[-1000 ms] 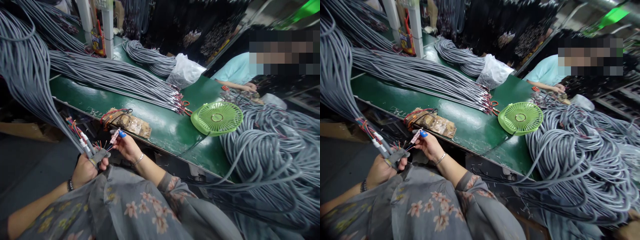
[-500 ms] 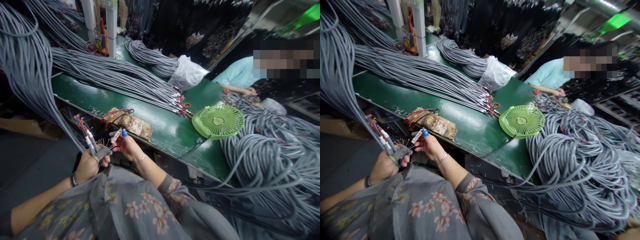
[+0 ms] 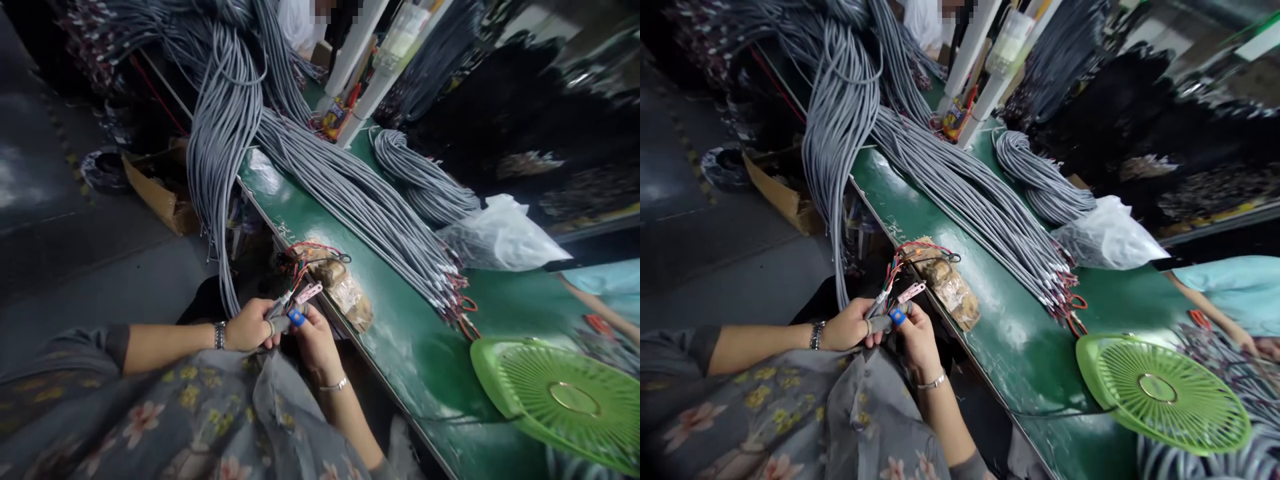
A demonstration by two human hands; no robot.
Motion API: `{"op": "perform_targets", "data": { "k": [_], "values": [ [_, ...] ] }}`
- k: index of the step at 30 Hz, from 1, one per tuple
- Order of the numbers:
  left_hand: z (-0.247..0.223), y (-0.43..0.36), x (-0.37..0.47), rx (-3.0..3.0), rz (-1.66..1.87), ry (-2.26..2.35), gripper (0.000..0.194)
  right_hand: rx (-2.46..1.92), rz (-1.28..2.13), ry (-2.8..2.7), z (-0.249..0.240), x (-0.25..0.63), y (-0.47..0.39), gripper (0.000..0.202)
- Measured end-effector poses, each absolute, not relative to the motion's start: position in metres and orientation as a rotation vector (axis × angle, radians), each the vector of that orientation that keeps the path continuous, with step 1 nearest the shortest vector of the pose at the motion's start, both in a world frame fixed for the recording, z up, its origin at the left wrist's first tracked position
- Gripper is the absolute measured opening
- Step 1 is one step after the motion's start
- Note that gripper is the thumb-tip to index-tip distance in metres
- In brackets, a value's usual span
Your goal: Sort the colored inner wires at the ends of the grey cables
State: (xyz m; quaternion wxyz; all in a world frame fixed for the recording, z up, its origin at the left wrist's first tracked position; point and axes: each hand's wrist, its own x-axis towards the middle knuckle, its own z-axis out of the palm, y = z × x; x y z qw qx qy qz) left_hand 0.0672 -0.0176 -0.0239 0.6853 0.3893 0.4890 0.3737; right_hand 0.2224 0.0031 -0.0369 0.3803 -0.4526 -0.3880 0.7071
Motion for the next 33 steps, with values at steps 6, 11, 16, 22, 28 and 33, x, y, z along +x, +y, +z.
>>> {"op": "perform_targets", "data": {
  "k": [6,11,16,22,28,33],
  "values": [
    [-0.025,-0.020,0.059,0.844,0.916,1.108,0.036,-1.165,1.770,-0.897,-0.040,0.212,-0.002,0.035],
    [-0.021,-0.018,0.051,0.859,0.904,1.132,0.031,-1.117,1.816,-0.735,-0.038,0.195,-0.001,0.030],
    [-0.015,-0.014,0.049,0.959,0.796,1.139,0.031,-1.137,1.799,-0.660,-0.039,0.185,0.002,0.032],
    [-0.019,-0.016,0.046,0.879,0.861,1.193,0.029,-1.129,1.735,-0.455,-0.043,0.194,0.015,0.032],
    [-0.012,-0.016,0.050,0.692,0.969,1.225,0.033,-1.063,1.891,-0.487,-0.035,0.209,0.027,0.043],
    [0.000,-0.014,0.055,0.669,1.031,1.221,0.032,-1.005,1.972,-0.580,-0.028,0.207,0.036,0.045]
  ]
}}
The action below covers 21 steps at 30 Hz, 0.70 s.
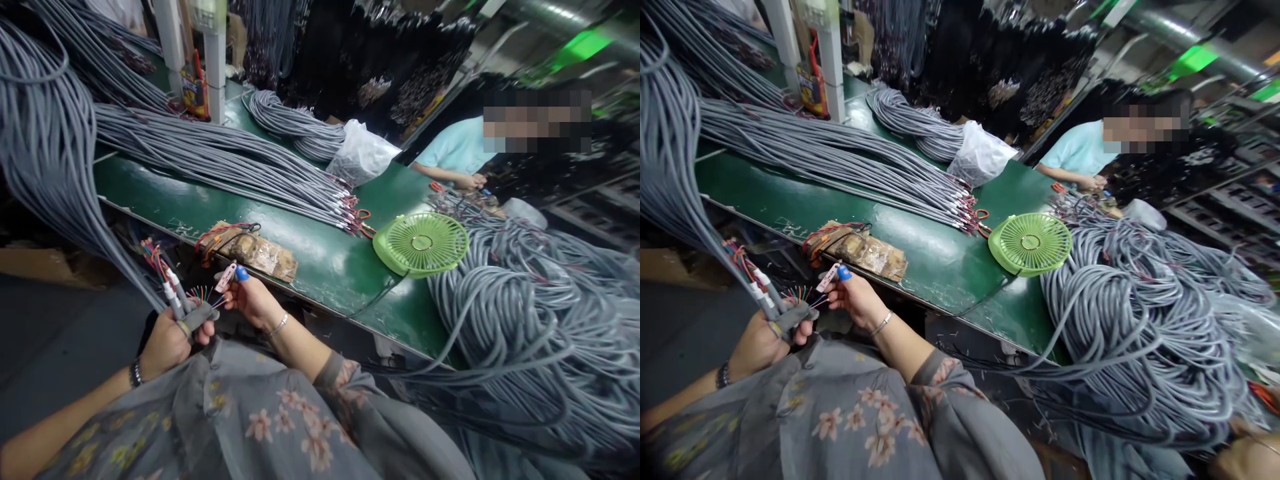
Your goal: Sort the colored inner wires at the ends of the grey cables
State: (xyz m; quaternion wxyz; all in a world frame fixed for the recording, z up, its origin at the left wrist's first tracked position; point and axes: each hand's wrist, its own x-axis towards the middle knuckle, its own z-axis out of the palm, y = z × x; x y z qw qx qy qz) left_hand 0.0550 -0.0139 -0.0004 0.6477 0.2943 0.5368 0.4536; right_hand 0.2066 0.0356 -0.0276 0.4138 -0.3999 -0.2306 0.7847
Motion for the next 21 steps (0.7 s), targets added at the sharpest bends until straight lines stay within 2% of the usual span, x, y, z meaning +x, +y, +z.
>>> {"op": "perform_targets", "data": {
  "k": [7,21],
  "values": [
    [-0.001,-0.010,0.055,0.707,0.935,1.204,0.034,-0.974,1.959,-0.572,-0.029,0.199,0.043,0.045],
    [-0.008,-0.002,0.053,0.759,0.847,1.122,0.035,-0.987,1.725,-0.599,-0.036,0.190,0.040,0.047]
  ]
}}
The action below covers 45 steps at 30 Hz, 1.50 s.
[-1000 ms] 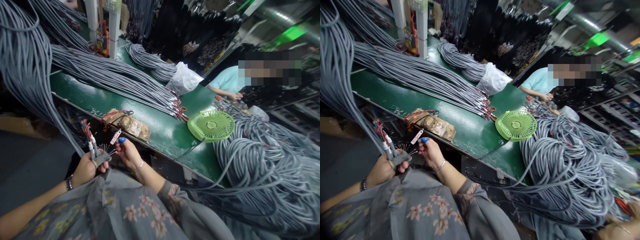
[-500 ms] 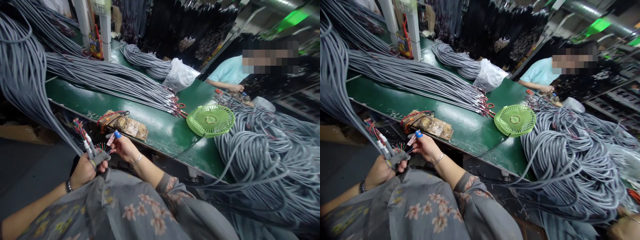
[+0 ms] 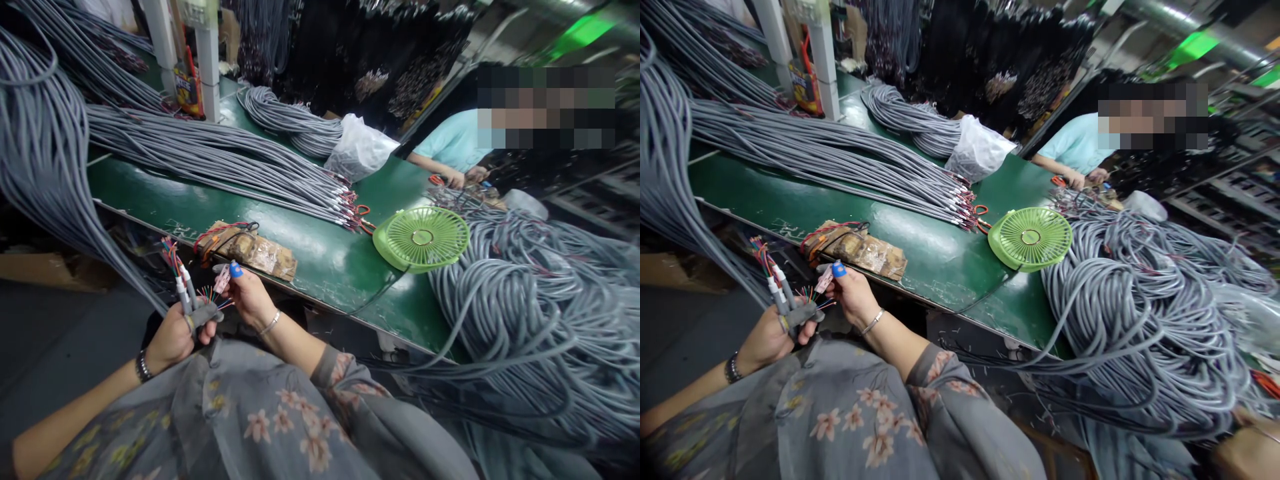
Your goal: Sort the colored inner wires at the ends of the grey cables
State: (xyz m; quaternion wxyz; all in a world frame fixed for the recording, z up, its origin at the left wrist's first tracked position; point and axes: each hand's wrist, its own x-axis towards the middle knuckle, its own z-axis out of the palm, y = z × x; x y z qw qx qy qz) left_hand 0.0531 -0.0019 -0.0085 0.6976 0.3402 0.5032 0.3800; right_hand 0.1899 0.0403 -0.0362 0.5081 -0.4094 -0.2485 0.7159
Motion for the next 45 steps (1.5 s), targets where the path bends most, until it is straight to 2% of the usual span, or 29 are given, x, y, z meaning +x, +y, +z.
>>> {"op": "perform_targets", "data": {
  "k": [13,19,24,27,32,37,45],
  "values": [
    [-0.011,-0.011,0.045,0.670,0.879,1.119,0.038,-1.001,1.929,-0.440,-0.030,0.199,0.040,0.051],
    [-0.002,-0.015,0.051,0.604,1.061,1.174,0.035,-0.975,1.850,-0.596,-0.033,0.200,0.041,0.039],
    [0.009,-0.011,0.060,0.587,1.135,1.182,0.031,-0.957,1.606,-0.759,-0.046,0.200,0.035,0.054],
    [0.006,-0.008,0.063,0.573,1.140,1.184,0.030,-0.918,1.689,-0.753,-0.050,0.198,0.037,0.056],
    [0.000,-0.006,0.065,0.530,1.144,1.211,0.028,-0.828,1.959,-0.534,-0.048,0.193,0.045,0.047],
    [-0.005,-0.004,0.067,0.549,1.146,1.223,0.025,-0.819,1.914,-0.381,-0.050,0.187,0.045,0.039],
    [-0.001,-0.005,0.068,0.514,1.181,1.265,0.029,-0.837,1.860,-0.396,-0.050,0.184,0.046,0.041]
  ]
}}
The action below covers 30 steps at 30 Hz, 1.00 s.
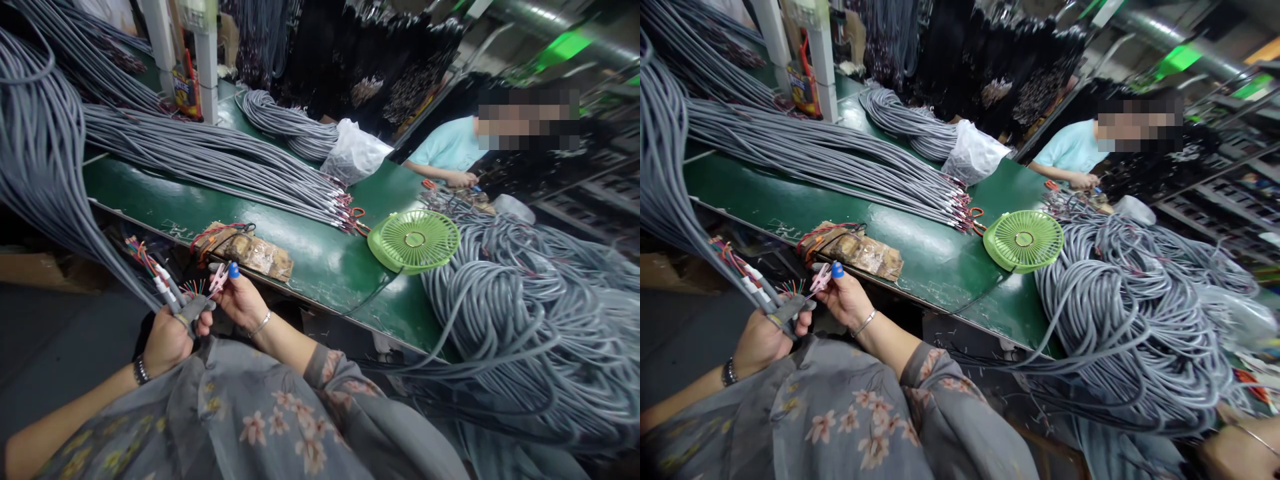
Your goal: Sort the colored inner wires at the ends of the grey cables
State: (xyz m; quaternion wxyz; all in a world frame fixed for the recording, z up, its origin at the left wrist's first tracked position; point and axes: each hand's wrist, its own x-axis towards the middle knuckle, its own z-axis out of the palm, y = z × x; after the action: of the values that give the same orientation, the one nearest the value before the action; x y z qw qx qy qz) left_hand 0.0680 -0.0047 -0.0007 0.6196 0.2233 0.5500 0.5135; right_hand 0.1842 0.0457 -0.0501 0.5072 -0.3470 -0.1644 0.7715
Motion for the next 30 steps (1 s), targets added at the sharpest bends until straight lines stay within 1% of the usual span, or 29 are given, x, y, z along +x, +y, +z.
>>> {"op": "perform_targets", "data": {
  "k": [5,12,18,24,30],
  "values": [
    [0.000,-0.004,0.069,0.508,1.165,1.288,0.030,-0.860,1.837,-0.381,-0.042,0.183,0.043,0.040],
    [-0.005,-0.005,0.067,0.555,1.147,1.269,0.026,-0.864,1.835,-0.371,-0.037,0.183,0.044,0.039],
    [-0.002,-0.004,0.068,0.574,1.159,1.260,0.027,-0.846,1.993,-0.605,-0.046,0.192,0.031,0.050],
    [-0.011,-0.006,0.066,0.665,1.146,1.224,0.031,-0.799,1.963,-0.722,-0.045,0.192,0.013,0.047],
    [-0.022,-0.009,0.060,0.733,1.146,1.235,0.029,-0.798,1.953,-0.738,-0.038,0.187,0.008,0.046]
  ]
}}
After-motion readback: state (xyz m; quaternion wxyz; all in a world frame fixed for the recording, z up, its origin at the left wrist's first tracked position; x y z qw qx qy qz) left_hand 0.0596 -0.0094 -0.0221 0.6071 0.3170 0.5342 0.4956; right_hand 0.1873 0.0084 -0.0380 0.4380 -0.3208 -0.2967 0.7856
